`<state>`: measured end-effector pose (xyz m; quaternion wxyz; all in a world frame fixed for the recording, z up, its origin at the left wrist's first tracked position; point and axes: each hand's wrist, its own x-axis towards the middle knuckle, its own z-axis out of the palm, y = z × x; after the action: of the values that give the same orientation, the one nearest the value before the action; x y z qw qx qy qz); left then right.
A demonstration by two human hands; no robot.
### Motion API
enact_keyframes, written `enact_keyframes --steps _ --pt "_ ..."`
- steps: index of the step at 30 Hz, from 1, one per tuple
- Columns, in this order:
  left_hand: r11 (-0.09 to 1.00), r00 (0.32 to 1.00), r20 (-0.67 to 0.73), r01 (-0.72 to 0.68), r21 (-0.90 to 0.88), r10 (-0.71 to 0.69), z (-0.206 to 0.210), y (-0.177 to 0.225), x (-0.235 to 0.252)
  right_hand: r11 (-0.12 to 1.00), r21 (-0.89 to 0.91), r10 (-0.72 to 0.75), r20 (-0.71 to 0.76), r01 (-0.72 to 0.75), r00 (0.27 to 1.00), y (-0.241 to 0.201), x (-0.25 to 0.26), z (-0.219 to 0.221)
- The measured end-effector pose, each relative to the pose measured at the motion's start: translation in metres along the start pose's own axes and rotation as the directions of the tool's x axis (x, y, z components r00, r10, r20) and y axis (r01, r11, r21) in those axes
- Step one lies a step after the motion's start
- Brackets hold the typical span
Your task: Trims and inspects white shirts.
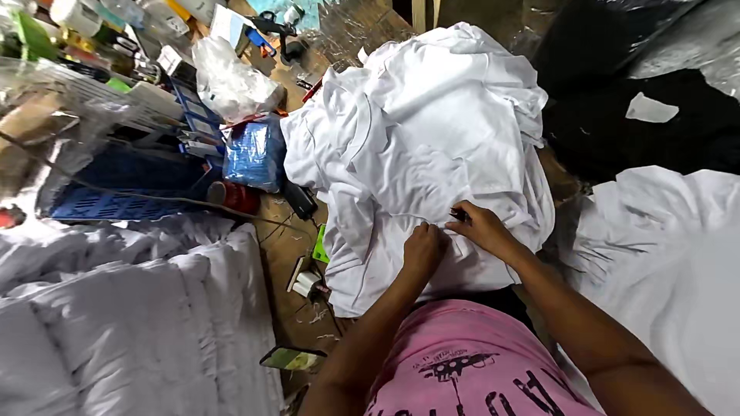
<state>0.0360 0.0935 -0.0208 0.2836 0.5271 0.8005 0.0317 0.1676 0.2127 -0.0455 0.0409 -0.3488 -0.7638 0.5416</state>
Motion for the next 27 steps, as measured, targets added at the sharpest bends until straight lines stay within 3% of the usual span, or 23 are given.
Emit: enact_keyframes --steps 3,6,11,15,17,21,24,27 --pt "0.995 0.991 -0.104 -0.087 -0.042 0.082 0.017 -0.009 0.002 0.998 -0.057 -0.013 0.071 0.017 0.997 0.002 -0.009 0.002" --pt "0.977 0.998 0.004 -0.053 -0.208 0.055 0.003 -0.008 -0.027 0.968 -0.204 -0.128 0.098 0.146 0.987 0.007 -0.026 0.003" --pt "0.915 0.944 -0.3 -0.237 -0.327 0.138 0.019 -0.023 -0.057 0.832 -0.398 -0.425 -0.01 0.386 0.905 0.022 -0.042 0.025" --pt "0.889 0.916 -0.366 -0.297 -0.349 0.163 0.022 -0.018 -0.056 0.781 -0.451 -0.511 -0.064 0.432 0.857 0.014 -0.038 0.043" --pt "0.885 0.926 -0.334 -0.297 -0.359 0.176 0.022 -0.014 -0.054 0.784 -0.44 -0.524 -0.091 0.438 0.847 0.014 -0.033 0.048" --pt "0.87 0.947 -0.068 -0.317 -0.379 0.315 0.015 -0.013 -0.061 0.772 -0.445 -0.554 -0.121 0.454 0.824 0.018 -0.026 0.043" --pt "0.82 0.856 0.153 -0.399 -0.411 0.493 0.018 -0.018 -0.066 0.773 -0.457 -0.506 -0.025 0.44 0.862 0.0 -0.016 0.044" --pt "0.758 0.78 0.203 -0.453 -0.47 0.592 0.026 -0.014 -0.069 0.779 -0.363 -0.548 0.005 0.512 0.836 -0.024 0.014 0.039"
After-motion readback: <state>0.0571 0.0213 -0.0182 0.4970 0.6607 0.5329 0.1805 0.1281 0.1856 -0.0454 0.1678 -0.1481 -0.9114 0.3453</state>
